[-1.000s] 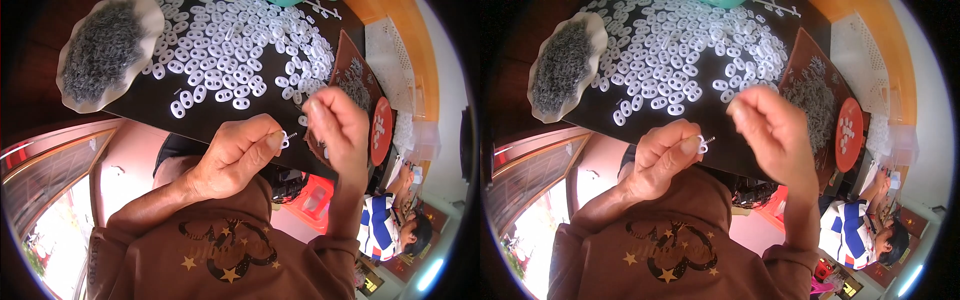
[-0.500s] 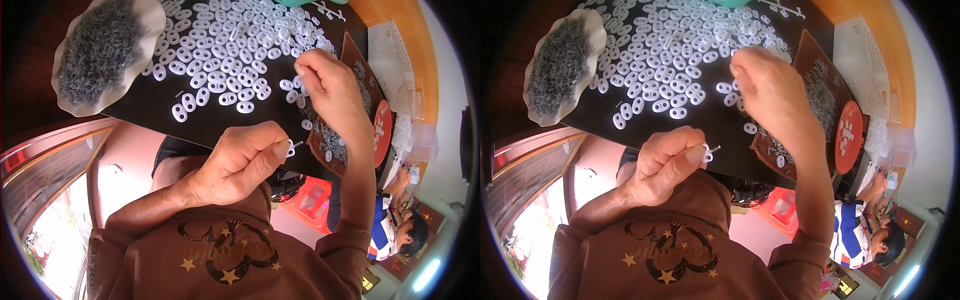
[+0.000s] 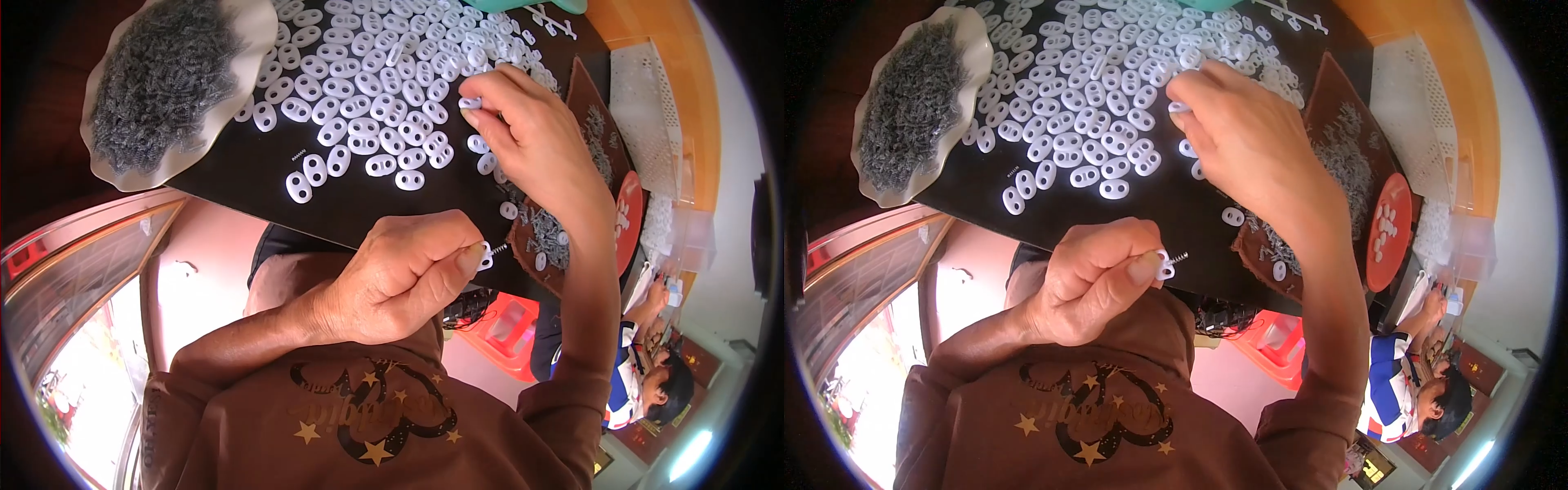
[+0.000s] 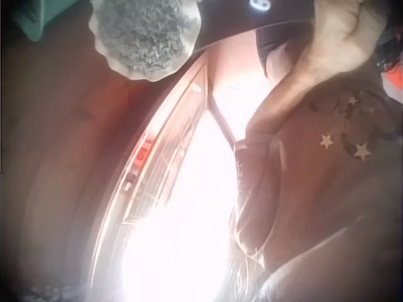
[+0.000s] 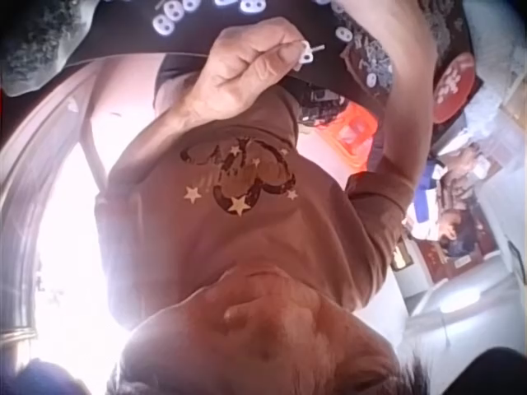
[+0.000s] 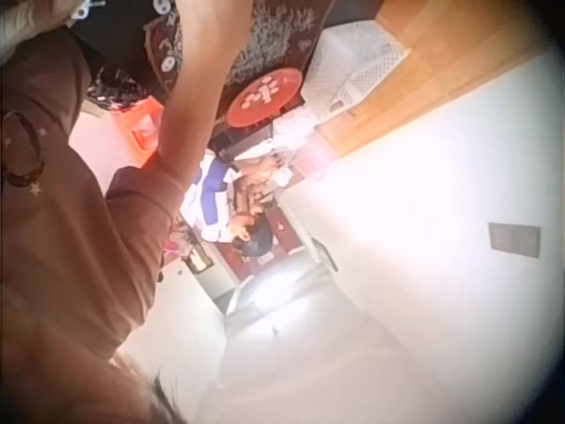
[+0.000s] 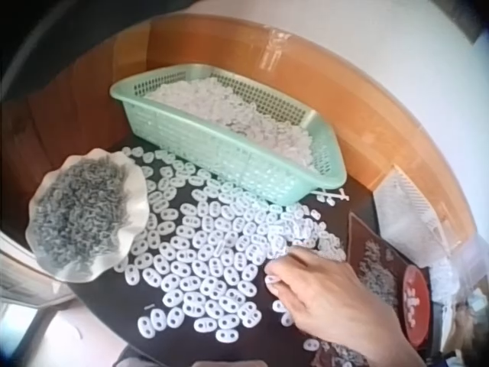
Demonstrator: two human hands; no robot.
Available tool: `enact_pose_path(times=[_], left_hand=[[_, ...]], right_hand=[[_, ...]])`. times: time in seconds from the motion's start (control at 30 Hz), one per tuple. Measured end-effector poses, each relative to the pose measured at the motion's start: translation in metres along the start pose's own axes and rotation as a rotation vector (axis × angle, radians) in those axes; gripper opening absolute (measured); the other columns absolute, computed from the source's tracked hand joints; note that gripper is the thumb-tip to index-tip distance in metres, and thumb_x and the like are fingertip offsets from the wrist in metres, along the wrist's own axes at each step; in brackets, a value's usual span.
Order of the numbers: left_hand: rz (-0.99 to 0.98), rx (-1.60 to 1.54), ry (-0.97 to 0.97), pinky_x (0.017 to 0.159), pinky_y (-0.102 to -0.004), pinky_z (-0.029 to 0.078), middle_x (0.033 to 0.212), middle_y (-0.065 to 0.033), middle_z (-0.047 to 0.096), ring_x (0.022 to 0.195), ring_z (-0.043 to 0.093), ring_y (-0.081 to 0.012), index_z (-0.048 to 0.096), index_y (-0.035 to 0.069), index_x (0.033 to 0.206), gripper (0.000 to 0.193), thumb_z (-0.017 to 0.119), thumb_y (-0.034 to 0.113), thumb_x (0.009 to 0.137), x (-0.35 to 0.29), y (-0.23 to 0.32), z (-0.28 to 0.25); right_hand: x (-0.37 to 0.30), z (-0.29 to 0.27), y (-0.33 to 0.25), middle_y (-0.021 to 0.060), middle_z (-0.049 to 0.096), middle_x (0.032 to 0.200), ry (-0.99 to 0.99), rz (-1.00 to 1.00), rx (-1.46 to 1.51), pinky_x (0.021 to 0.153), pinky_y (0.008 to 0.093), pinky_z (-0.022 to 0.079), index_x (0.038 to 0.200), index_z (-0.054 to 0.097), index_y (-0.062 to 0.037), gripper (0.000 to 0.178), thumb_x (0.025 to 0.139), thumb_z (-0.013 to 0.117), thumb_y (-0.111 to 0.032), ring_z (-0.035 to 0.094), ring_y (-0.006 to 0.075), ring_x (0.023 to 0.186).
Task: Assembling small white plastic cord locks by inserting metal springs into them.
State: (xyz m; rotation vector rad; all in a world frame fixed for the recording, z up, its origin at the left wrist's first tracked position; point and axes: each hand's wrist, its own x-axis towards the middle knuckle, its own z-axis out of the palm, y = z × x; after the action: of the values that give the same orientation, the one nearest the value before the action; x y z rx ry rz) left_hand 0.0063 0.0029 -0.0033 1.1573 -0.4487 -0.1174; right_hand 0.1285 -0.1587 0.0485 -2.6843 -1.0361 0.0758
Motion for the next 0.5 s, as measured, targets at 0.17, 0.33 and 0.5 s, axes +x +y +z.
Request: enact_pose_path(times=[0.17, 0.33, 0.5], left_hand=[[0.003, -0.004, 0.007, 0.057, -0.0296, 0.041, 0.074, -0.0102, 0.053, 0.061, 0.049, -0.0188, 0.054, -0.006, 0.089, 0.015, 0.048, 0.006, 0.096, -0.0003, 0.0003, -0.0007], [-0.002, 0.01, 0.031, 0.058, -0.029, 0.04, 0.073, -0.0091, 0.053, 0.061, 0.049, -0.0177, 0.054, -0.005, 0.089, 0.016, 0.048, 0.007, 0.097, -0.0004, 0.0, 0.0015], [-0.021, 0.036, 0.035, 0.058, -0.0265, 0.04, 0.073, -0.006, 0.053, 0.061, 0.048, -0.0127, 0.055, -0.004, 0.091, 0.018, 0.045, 0.01, 0.098, -0.0019, 0.0031, 0.0019]], right_hand=[[-0.0034, 0.0007, 0.0058, 0.0118, 0.058, 0.084, 0.026, -0.011, 0.11, 0.064, 0.0361, 0.045, 0.099, 0.057, -0.0006, 0.014, 0.088, 0.061, -0.007, 0.057, 0.0274, 0.071], [-0.0039, 0.0014, 0.0091, 0.0125, 0.058, 0.079, -0.014, 0.027, 0.071, 0.063, 0.0361, 0.045, 0.093, 0.055, 0.0007, 0.012, 0.088, 0.062, -0.008, 0.056, 0.028, 0.069], [-0.0035, -0.0007, 0.0069, 0.0133, 0.057, 0.076, -0.027, 0.018, 0.085, 0.061, 0.0374, 0.044, 0.09, 0.053, 0.0006, 0.015, 0.087, 0.063, -0.01, 0.055, 0.029, 0.067]])
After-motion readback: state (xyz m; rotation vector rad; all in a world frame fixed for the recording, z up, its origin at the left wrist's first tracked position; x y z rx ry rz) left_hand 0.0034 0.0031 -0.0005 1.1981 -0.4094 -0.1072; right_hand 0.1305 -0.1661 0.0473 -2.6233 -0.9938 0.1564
